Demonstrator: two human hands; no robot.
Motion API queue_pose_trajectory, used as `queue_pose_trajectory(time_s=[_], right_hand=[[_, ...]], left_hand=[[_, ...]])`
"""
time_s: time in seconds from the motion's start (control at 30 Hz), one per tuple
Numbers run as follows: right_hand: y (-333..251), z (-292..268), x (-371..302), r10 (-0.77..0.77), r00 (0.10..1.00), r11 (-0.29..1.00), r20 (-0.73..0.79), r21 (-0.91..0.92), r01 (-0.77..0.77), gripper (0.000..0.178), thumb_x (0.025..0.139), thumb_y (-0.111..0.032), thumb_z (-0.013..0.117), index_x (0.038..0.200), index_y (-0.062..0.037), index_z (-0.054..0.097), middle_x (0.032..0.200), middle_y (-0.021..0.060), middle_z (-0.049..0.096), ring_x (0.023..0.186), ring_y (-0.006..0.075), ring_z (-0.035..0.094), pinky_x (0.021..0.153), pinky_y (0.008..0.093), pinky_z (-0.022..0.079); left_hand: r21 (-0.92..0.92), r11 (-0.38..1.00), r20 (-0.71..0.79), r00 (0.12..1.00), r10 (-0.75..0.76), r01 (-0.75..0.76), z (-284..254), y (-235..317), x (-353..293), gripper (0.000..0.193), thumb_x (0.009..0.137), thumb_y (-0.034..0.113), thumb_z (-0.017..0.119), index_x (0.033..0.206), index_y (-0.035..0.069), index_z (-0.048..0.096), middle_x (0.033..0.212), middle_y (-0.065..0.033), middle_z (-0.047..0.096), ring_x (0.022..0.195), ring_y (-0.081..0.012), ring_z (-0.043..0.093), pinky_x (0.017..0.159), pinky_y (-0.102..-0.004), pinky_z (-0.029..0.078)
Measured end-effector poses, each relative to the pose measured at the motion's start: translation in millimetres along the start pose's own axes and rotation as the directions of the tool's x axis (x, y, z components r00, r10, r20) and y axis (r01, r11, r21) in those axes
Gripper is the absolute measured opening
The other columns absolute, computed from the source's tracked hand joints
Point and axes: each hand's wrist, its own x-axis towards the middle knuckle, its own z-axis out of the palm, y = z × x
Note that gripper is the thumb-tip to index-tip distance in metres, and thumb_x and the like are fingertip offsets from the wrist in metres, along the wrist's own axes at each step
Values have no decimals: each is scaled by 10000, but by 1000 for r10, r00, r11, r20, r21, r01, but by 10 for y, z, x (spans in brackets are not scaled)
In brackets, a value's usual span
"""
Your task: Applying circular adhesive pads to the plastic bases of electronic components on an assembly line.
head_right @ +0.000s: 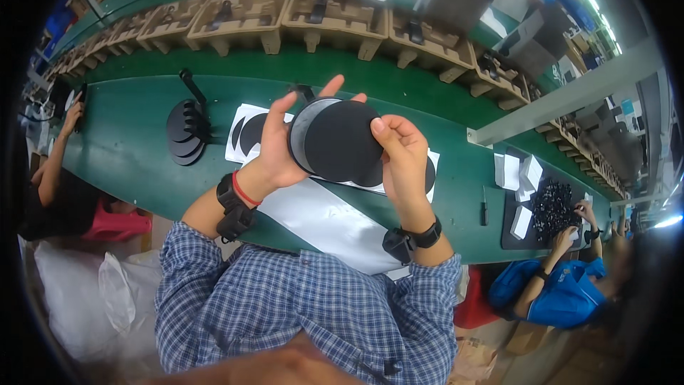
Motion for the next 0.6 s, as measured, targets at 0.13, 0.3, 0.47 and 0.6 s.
queue_pose_trajectory(time_s=[0.13, 0.3, 0.47, 0.6], right_hand=[[101, 63, -17, -13, 1000, 1000, -7, -11, 13, 106, 827, -98, 636, 876, -14, 595, 791, 19, 623, 687, 54, 555, 627, 167, 418], [178, 65, 21, -29, 999, 999, -24, -42, 28, 120, 818, -115, 654, 869, -19, 603, 764, 2, 624, 641, 33, 535, 559, 146, 374], [187, 61, 43, -67, 997, 994, -34, -86, 64, 144, 803, -144, 678, 854, -29, 607, 731, -14, 617, 590, 9, 492, 505, 140, 314], [207, 45, 37, -87, 995, 991, -42, -103, 82, 150, 800, -148, 682, 850, -31, 604, 723, -13, 614, 584, 12, 490, 501, 143, 318]], left_hand=[[65, 998, 5, 1000, 2, -2, -41, -18, -26, 656, 852, 546, 294, 1417, 220, 220, 1443, -90, 260, 1277, -254, 349, 1028, -431, 324], [67, 998, 2, 1000, 10, -10, -67, -16, -28, 652, 856, 538, 292, 1416, 213, 220, 1442, -85, 263, 1274, -253, 355, 1024, -431, 334], [61, 998, 17, 1000, 12, -13, -50, -20, -7, 638, 867, 521, 284, 1417, 206, 215, 1443, -84, 258, 1270, -253, 359, 1023, -435, 335], [58, 998, 18, 1000, 3, -4, -42, -24, -1, 638, 868, 521, 283, 1417, 205, 217, 1443, -84, 257, 1266, -254, 364, 1021, -439, 335]])
